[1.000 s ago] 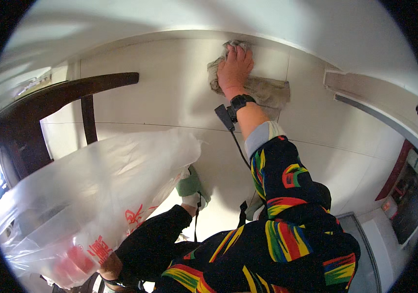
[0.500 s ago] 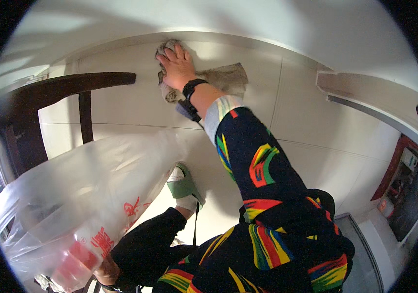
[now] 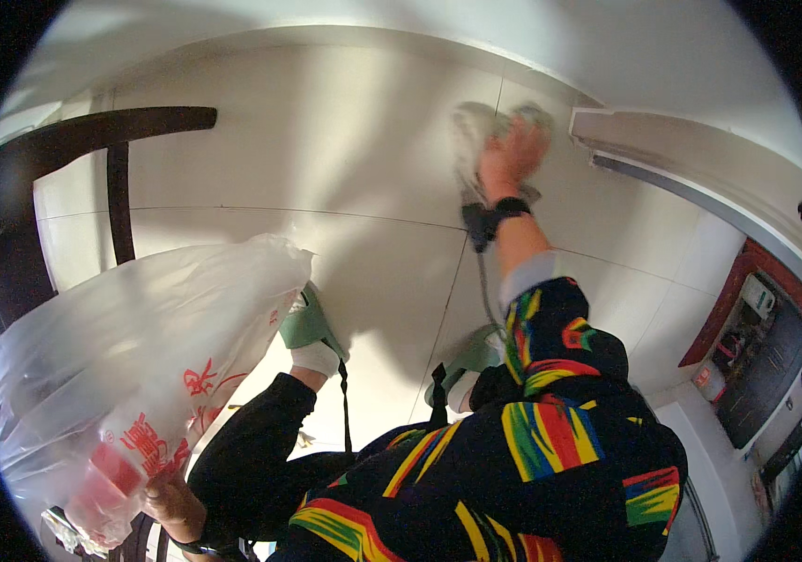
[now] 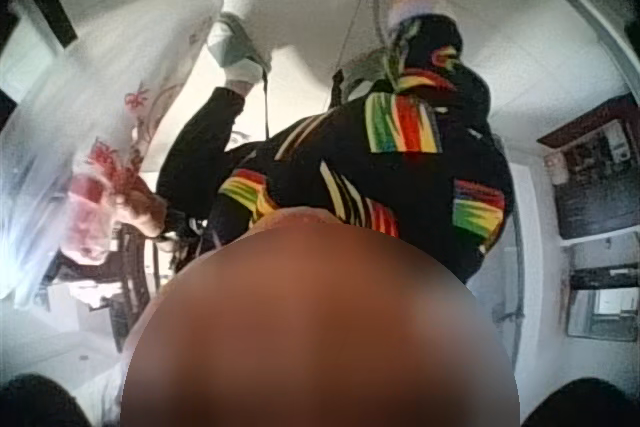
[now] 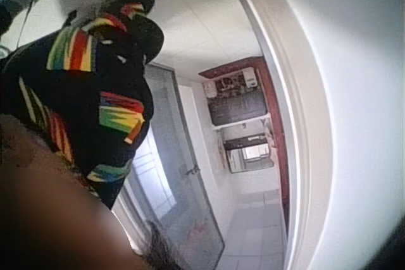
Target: The person sweeps debris into a dustpan, then wipes the tiled floor with a cloth. They move a plastic bag and a chair to reach more floor area, continue wiping, and place the chair back.
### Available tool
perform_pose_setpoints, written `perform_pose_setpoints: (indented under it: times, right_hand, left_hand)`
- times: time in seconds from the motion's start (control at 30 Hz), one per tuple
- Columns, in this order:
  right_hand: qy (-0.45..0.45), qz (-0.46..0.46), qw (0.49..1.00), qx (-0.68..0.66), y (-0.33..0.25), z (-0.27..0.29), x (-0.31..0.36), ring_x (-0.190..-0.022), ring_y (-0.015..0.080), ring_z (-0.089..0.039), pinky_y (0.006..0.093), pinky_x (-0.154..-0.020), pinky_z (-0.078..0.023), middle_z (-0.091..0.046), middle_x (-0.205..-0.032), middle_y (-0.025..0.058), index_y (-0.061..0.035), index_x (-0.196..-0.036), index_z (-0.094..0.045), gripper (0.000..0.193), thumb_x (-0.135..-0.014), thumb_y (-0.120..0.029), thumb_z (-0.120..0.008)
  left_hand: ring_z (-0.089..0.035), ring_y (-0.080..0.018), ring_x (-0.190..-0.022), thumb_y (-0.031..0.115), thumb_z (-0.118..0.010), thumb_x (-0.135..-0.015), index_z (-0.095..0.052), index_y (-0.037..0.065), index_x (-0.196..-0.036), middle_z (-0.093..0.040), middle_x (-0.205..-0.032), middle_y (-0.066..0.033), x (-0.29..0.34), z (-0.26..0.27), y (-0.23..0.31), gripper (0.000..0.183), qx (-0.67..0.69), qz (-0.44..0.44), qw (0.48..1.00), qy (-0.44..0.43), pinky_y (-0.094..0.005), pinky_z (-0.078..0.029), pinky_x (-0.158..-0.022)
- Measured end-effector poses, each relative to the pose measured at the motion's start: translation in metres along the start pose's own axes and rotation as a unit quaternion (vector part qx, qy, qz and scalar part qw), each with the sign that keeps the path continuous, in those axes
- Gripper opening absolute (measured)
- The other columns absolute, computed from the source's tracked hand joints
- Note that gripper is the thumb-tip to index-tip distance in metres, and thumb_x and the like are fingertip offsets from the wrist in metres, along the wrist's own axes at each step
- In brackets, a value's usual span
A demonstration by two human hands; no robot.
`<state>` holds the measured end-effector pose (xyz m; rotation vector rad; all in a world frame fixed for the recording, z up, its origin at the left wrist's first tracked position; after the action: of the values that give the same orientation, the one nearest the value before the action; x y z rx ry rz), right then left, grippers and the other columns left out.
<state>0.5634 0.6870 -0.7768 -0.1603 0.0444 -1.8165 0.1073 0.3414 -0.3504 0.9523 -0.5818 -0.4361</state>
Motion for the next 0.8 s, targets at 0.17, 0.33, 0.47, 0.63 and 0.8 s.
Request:
perform_pose_setpoints:
  times: [0.17, 0.33, 0.47, 0.63, 0.8]
  right_hand:
    - [-0.058, 0.283, 0.938, -0.191, -0.167, -0.006, 0.066, -0.132, 0.036, -0.031, 0.0544, -0.109, -0.021, -0.044, -0.136, 0.0148, -0.0095, -0.122, -0.054, 0.055, -0.078, -0.04, -0.063]
    - [-0.088, 0.469, 0.853, -0.211, -0.16, 0.006, 0.114, -0.133, 0.0315, -0.03, 0.0533, -0.104, -0.029, -0.04, -0.139, 0.0064, -0.0153, -0.12, -0.056, 0.05, -0.071, -0.022, -0.068]
    - [-0.025, 0.333, 0.928, -0.166, -0.027, 0.031, 0.07, -0.106, 0.0327, -0.054, 0.0452, -0.096, -0.041, -0.061, -0.108, 0.0103, -0.0097, -0.108, -0.062, 0.042, -0.066, -0.009, -0.071]
    - [0.122, -0.056, 0.988, -0.07, 0.049, 0.023, 0.027, -0.124, 0.0386, -0.039, 0.0517, -0.104, -0.03, -0.047, -0.13, 0.0183, -0.0121, -0.127, -0.049, 0.05, -0.081, -0.023, -0.062]
    - [0.11, 0.01, 0.99, -0.092, -0.088, -0.042, 0.01, -0.134, 0.0407, -0.025, 0.0573, -0.106, -0.023, -0.034, -0.144, 0.0149, -0.0152, -0.131, -0.045, 0.052, -0.084, -0.031, -0.059]
  left_hand:
    - [-0.057, -0.027, -0.095, 0.037, -0.063, -0.087, -0.054, -0.001, -0.112, -0.059, -0.11, -0.0152, 0.02, -0.001, -0.007, 0.046, 0.065, -0.054, 0.996, -0.001, -0.0399, -0.048, -0.084]
    - [-0.055, -0.027, -0.101, 0.043, -0.068, -0.082, -0.051, -0.005, -0.118, -0.058, -0.112, -0.0137, 0.013, 0.04, -0.031, 0.061, 0.1, -0.047, 0.994, -0.015, -0.0449, -0.045, -0.091]
    - [-0.055, -0.0269, -0.102, 0.042, -0.067, -0.083, -0.051, -0.004, -0.118, -0.058, -0.112, -0.0137, 0.034, 0.056, -0.052, 0.06, 0.091, -0.027, 0.995, 0.004, -0.0447, -0.045, -0.091]
    - [-0.055, -0.0268, -0.102, 0.041, -0.066, -0.084, -0.051, -0.004, -0.118, -0.058, -0.112, -0.0138, 0.031, 0.052, -0.062, 0.059, 0.08, -0.008, 0.996, 0.031, -0.0444, -0.044, -0.092]
    - [-0.055, -0.0266, -0.102, 0.041, -0.065, -0.085, -0.051, -0.004, -0.118, -0.057, -0.112, -0.0139, -0.012, 0.05, -0.073, 0.058, 0.071, 0.042, 0.995, 0.051, -0.0441, -0.044, -0.092]
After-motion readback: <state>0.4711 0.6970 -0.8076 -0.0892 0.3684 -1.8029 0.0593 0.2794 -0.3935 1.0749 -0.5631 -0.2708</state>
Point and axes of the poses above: each hand's wrist, its own x-axis away from the middle knuckle, its own z-axis out of the back of the hand, y = z × x, the point moved 3 cm from there along -x, towards the middle knuckle
